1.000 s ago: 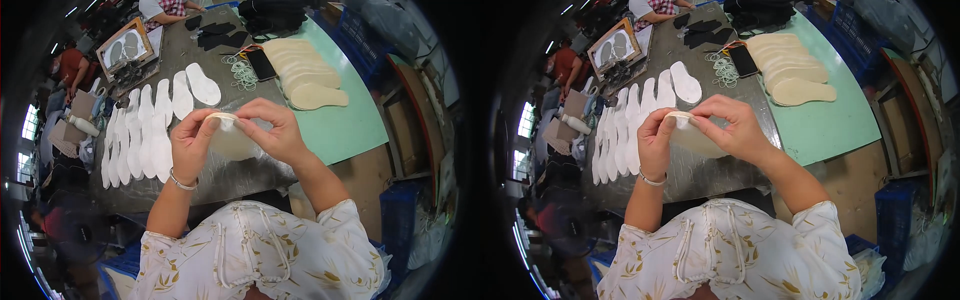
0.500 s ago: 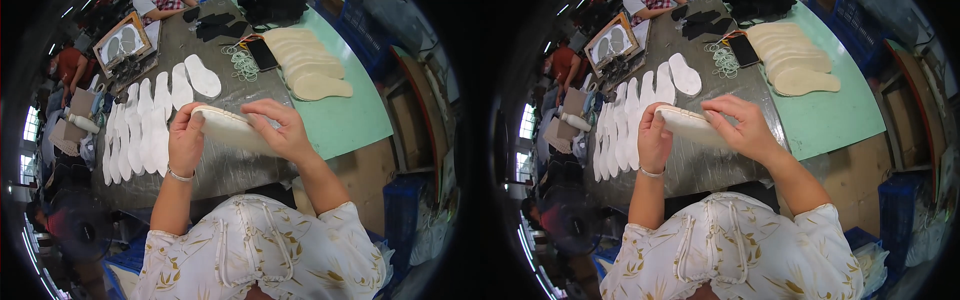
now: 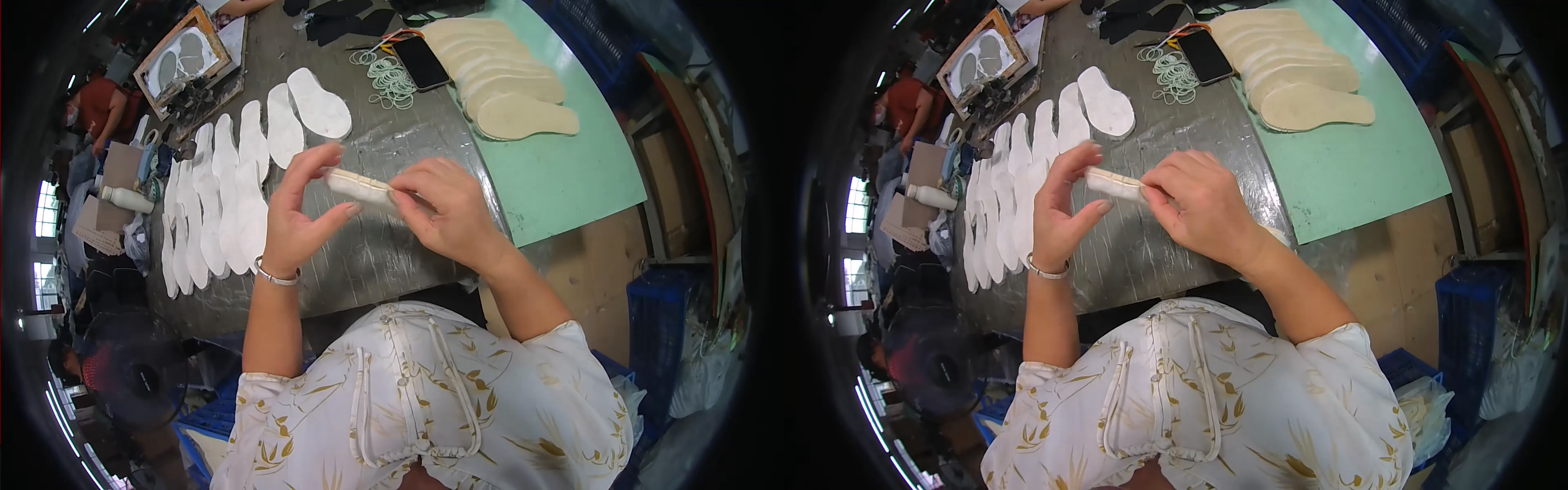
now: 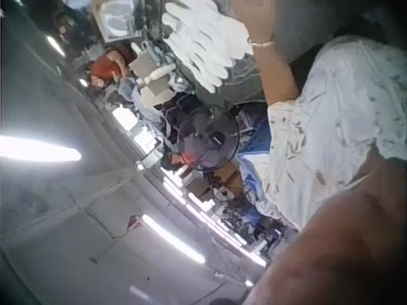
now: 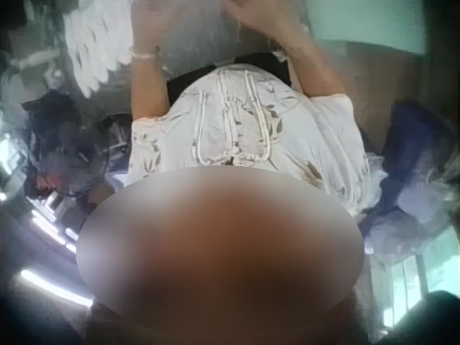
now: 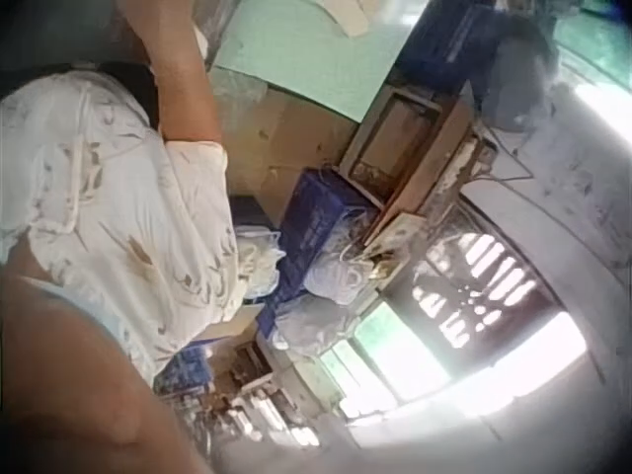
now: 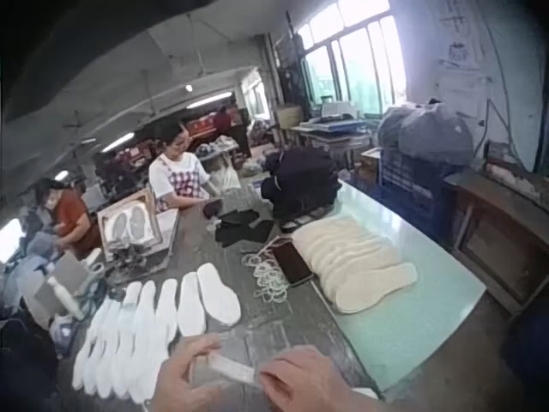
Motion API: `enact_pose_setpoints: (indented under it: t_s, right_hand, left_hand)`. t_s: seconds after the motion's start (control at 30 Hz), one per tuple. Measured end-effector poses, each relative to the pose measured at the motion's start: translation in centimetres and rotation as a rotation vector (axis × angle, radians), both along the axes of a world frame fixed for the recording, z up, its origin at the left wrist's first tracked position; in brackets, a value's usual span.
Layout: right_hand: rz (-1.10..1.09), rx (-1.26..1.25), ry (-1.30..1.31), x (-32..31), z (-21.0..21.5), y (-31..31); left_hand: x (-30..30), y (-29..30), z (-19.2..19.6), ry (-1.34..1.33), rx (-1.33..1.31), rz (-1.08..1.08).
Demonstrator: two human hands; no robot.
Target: Manually assembling shoe insoles by aligning and smoothing fluffy lining onto the insole bases.
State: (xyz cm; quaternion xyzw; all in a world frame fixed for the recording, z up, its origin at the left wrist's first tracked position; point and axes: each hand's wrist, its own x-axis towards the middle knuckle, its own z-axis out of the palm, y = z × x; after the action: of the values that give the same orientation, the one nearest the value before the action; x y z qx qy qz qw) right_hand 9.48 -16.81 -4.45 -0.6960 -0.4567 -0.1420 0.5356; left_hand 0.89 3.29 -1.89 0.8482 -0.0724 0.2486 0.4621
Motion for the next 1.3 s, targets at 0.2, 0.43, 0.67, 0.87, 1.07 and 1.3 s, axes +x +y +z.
enact_pose_setpoints:
  t_s: [0.2,0.43,0.67,0.87,1.07,1.3]
  right_hand:
    - [0.036,-0.096,0.054,0.3,-1.7,-0.7]
    - [-0.065,-0.295,0.093,1.1,-4.7,-4.2]
    - [-0.012,-0.376,0.024,0.6,-6.1,-3.0]
    - [-0.014,-0.427,0.03,0.0,-7.0,-2.9]
    - [-0.04,-0.398,0.051,-0.3,-7.3,-2.5]
    - [-0.035,-0.421,-0.009,-0.2,-7.9,-2.5]
  left_hand:
    - [-0.4,-0.3,-1.6,0.26,-0.051,-0.043]
    - [-2.0,1.3,-7.2,0.258,-0.215,0.056]
    - [-3.7,2.4,-10.5,0.28,-0.251,0.061]
    - [-4.4,2.9,-11.4,0.278,-0.179,0.047]
    - [-4.4,3.1,-11.2,0.309,-0.165,0.001]
    - [-4.6,2.9,-10.5,0.303,-0.136,-0.008]
